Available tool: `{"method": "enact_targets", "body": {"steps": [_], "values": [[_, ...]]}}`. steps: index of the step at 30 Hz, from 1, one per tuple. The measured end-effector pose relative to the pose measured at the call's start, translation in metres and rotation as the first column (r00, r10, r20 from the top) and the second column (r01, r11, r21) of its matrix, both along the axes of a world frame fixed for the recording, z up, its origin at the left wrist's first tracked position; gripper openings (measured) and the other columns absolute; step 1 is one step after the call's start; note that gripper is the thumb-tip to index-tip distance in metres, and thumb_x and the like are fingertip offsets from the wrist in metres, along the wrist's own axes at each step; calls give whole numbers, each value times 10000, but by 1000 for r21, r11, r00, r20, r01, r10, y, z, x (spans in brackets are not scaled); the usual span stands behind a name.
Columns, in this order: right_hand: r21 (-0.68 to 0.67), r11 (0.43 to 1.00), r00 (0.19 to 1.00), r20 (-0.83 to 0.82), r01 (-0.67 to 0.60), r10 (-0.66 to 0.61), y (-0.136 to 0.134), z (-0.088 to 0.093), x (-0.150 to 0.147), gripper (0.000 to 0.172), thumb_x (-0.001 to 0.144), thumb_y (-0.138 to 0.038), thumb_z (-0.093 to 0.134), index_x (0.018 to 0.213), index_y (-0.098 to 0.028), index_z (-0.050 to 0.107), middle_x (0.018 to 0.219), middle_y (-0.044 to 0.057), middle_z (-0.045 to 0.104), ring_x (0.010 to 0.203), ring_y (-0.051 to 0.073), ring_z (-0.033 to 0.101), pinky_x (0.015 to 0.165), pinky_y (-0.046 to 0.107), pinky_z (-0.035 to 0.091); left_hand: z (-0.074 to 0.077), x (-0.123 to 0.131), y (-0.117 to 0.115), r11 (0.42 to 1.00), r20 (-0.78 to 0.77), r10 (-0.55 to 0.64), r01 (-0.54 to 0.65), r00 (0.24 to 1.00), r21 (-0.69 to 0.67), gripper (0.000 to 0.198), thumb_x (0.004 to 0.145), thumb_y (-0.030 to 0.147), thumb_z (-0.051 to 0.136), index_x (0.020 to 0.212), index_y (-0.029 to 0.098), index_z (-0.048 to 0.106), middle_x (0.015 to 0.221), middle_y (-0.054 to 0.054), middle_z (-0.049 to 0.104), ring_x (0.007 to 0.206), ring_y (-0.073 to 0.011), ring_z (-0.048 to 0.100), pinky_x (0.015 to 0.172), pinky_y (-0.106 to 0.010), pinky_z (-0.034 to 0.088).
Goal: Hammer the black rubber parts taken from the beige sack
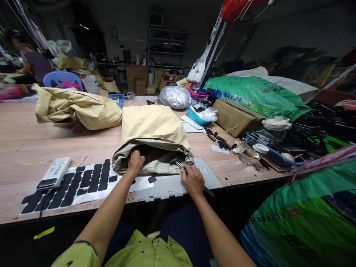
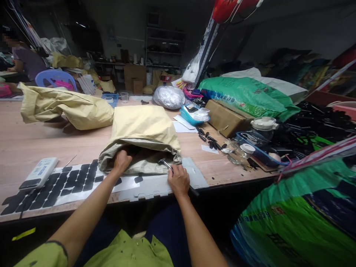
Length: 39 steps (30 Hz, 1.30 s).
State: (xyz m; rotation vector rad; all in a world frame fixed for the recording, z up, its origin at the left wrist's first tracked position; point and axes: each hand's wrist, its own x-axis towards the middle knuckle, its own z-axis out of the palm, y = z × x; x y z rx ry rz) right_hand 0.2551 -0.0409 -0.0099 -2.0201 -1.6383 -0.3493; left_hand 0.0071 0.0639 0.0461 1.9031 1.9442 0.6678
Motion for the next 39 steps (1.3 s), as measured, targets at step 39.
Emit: {"method": "enact_targets", "body": {"steps": [39], "values": [[29, 933, 793, -518, -358, 320, -68, 32, -53, 258, 959, -326, 409, 988, -201, 632, 929, 76, 646, 887, 189, 615, 821, 301, 476, -31, 22, -73, 884, 166, -468, 464, 868, 63, 165, 791, 234, 704, 949, 229, 750, 881, -30, 641, 928, -212, 537, 853, -338, 408]]}}
